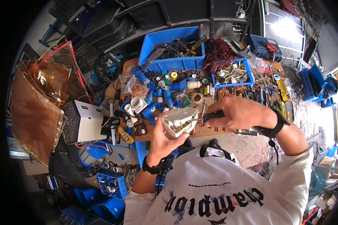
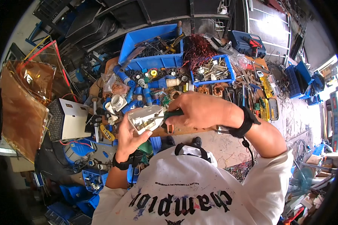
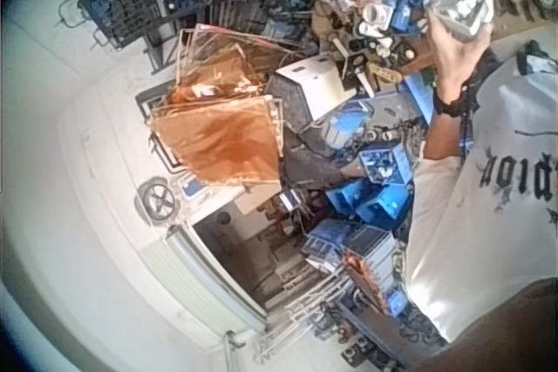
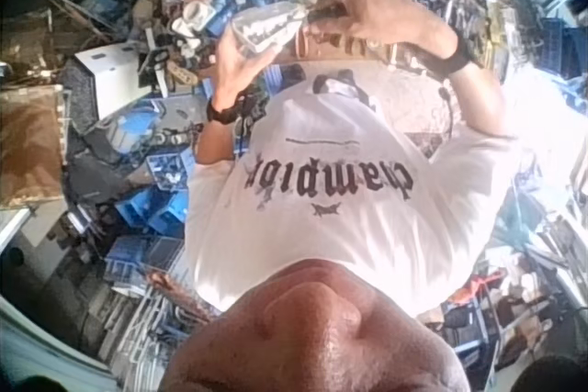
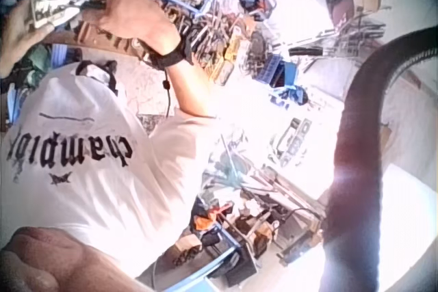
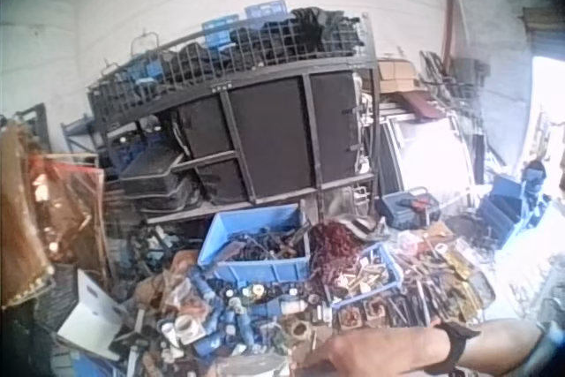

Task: The person uses a screwdriver to unscrew and remove screws from a white plastic electrical component. They manipulate the component, turning it over to access different sides, and continue to loosen and remove fasteners throughout the clip.

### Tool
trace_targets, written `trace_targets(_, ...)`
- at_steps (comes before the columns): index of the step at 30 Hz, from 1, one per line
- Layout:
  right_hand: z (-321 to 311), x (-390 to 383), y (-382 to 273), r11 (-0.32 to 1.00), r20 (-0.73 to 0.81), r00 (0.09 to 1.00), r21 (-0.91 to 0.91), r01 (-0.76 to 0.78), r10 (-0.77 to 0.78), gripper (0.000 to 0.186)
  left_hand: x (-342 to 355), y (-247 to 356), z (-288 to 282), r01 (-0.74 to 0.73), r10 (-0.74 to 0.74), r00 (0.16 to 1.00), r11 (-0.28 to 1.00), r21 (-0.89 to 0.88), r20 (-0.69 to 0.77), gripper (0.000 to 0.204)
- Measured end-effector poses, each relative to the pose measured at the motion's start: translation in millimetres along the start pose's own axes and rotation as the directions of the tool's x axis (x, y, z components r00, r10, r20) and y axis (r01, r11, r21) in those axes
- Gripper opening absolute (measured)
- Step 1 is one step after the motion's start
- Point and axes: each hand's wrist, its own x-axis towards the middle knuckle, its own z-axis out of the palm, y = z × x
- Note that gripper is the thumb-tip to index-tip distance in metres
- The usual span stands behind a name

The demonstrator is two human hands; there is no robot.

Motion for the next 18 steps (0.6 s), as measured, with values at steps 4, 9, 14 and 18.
trace_targets(4,0,20,31,0.947,-0.036,0.96,-0.18,0.267,-0.278,0.035,3,-8,1,-0.067,0.068,0.998,0.997,0.031,-0.014,0.066)
trace_targets(9,-15,28,24,0.966,0.077,0.981,-0.177,0.188,-0.176,0.038,5,-27,-2,-0.084,0.089,0.995,0.991,0.108,-0.045,0.07)
trace_targets(14,-18,49,42,0.996,0.193,0.977,0.008,0.086,-0.086,0.037,8,-45,-3,-0.076,0.091,0.993,0.978,0.192,-0.074,0.072)
trace_targets(18,-22,69,63,0.974,0.376,0.926,0.195,-0.114,0.033,0.035,15,-50,-3,-0.121,0.147,0.984,0.965,0.235,-0.097,0.07)
